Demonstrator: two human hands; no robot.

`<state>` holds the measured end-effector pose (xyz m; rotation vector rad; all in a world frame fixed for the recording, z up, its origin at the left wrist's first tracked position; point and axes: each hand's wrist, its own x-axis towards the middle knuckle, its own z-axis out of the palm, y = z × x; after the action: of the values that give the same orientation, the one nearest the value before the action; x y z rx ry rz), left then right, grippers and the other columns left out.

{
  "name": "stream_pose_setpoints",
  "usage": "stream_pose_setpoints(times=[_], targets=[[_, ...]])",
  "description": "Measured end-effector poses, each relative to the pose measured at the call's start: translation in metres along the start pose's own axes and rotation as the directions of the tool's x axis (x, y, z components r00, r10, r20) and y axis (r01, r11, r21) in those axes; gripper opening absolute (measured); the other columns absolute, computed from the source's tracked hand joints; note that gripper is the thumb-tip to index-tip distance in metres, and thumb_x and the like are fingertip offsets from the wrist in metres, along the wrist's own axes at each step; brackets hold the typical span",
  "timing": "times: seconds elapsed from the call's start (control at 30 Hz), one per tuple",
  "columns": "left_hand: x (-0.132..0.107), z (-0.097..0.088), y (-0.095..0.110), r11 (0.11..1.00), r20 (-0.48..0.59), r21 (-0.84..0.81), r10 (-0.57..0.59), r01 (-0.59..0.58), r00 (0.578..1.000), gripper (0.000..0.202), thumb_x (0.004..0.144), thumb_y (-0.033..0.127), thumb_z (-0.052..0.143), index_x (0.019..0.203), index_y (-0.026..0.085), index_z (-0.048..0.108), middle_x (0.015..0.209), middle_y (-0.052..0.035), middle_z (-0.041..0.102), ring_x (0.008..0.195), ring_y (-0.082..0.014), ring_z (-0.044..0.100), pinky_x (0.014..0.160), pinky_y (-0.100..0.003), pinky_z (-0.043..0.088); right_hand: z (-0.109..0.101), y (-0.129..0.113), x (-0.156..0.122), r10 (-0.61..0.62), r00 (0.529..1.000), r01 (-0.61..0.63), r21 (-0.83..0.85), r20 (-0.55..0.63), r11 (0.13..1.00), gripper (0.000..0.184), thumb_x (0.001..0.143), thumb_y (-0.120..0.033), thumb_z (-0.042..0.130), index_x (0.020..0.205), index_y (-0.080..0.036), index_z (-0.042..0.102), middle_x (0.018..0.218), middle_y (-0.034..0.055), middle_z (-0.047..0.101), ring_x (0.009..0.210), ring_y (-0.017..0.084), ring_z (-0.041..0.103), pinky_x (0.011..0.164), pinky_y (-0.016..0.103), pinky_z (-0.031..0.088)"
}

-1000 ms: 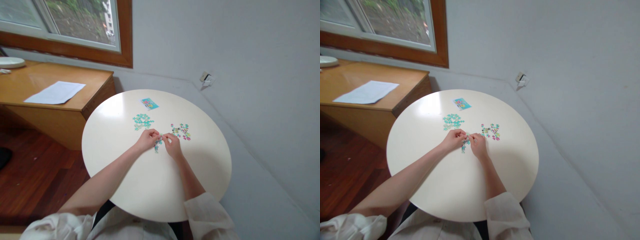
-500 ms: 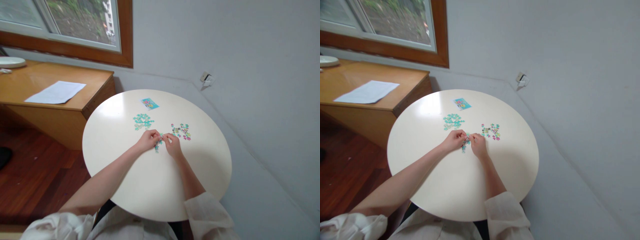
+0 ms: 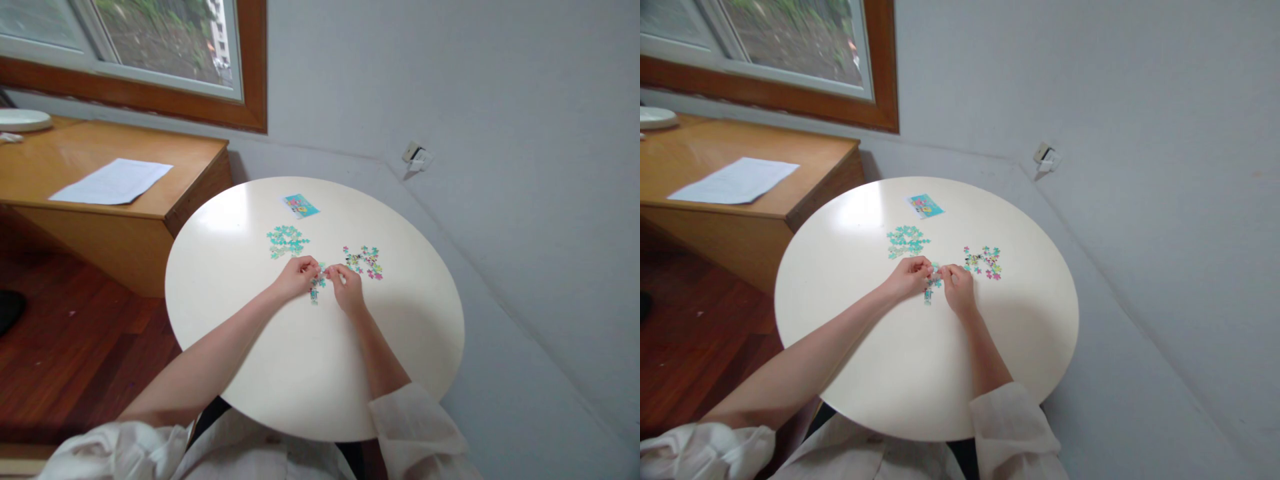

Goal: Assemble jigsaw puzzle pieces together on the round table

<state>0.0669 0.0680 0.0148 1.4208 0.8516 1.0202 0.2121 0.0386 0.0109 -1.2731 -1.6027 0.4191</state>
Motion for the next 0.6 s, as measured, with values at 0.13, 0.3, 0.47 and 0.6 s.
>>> stream_pose_setpoints(times=[0.13, 0.3, 0.47, 0.6], targets=[[0.0006, 0.0007, -0.0009, 1.0, -0.015, 0.003, 0.004, -0.004, 1.0, 0.022, 0.069, 0.032, 0.062, 0.06, 0.015, 0.053, 0.053, 0.0037, 0.051, 0.046, -0.0065, 0.044, 0.044, -0.02, 0.037, -0.0003, -0.0018, -0.0001, 0.007, 1.0, -0.007, 0.014, -0.03, 1.0, 0.021, 0.081, -0.033, 0.049, 0.069, -0.02, 0.061, 0.064, 0.0017, 0.064, 0.062, 0.015, 0.058, 0.064, 0.028, 0.044], [0.0002, 0.0017, -0.0033, 1.0, -0.013, 0.001, 0.001, -0.001, 1.0, 0.022, 0.07, 0.032, 0.062, 0.06, 0.015, 0.053, 0.049, 0.0058, 0.047, 0.042, -0.0056, 0.041, 0.042, -0.019, 0.034, 0.0001, -0.0023, -0.0002, -0.032, 0.999, 0.032, -0.022, 0.008, 0.999, 0.021, 0.078, -0.033, 0.053, 0.063, -0.02, 0.059, 0.06, 0.0008, 0.063, 0.058, 0.014, 0.055, 0.062, 0.027, 0.042], [0.0006, 0.0016, -0.0026, 1.0, -0.006, 0.006, 0.002, -0.002, 1.0, 0.02, 0.07, 0.03, 0.063, 0.061, 0.014, 0.054, 0.048, 0.0057, 0.047, 0.041, -0.0055, 0.041, 0.041, -0.019, 0.033, 0.0009, -0.0011, -0.0005, -0.038, 0.999, 0.04, -0.039, 0.036, 0.998, 0.022, 0.079, -0.031, 0.052, 0.061, -0.02, 0.058, 0.059, 0.0006, 0.062, 0.058, 0.014, 0.054, 0.061, 0.027, 0.041], [0.0014, 0.0011, 0.0001, 1.0, -0.014, 0.009, 0.006, -0.006, 1.0, 0.018, 0.07, 0.025, 0.062, 0.059, 0.014, 0.054, 0.05, 0.0038, 0.051, 0.045, -0.0061, 0.044, 0.044, -0.018, 0.035, 0.001, -0.0016, -0.0003, -0.035, 0.999, 0.036, -0.037, 0.039, 0.999, 0.022, 0.079, -0.03, 0.048, 0.062, -0.02, 0.057, 0.059, 0.0005, 0.061, 0.058, 0.014, 0.053, 0.061, 0.027, 0.041]])
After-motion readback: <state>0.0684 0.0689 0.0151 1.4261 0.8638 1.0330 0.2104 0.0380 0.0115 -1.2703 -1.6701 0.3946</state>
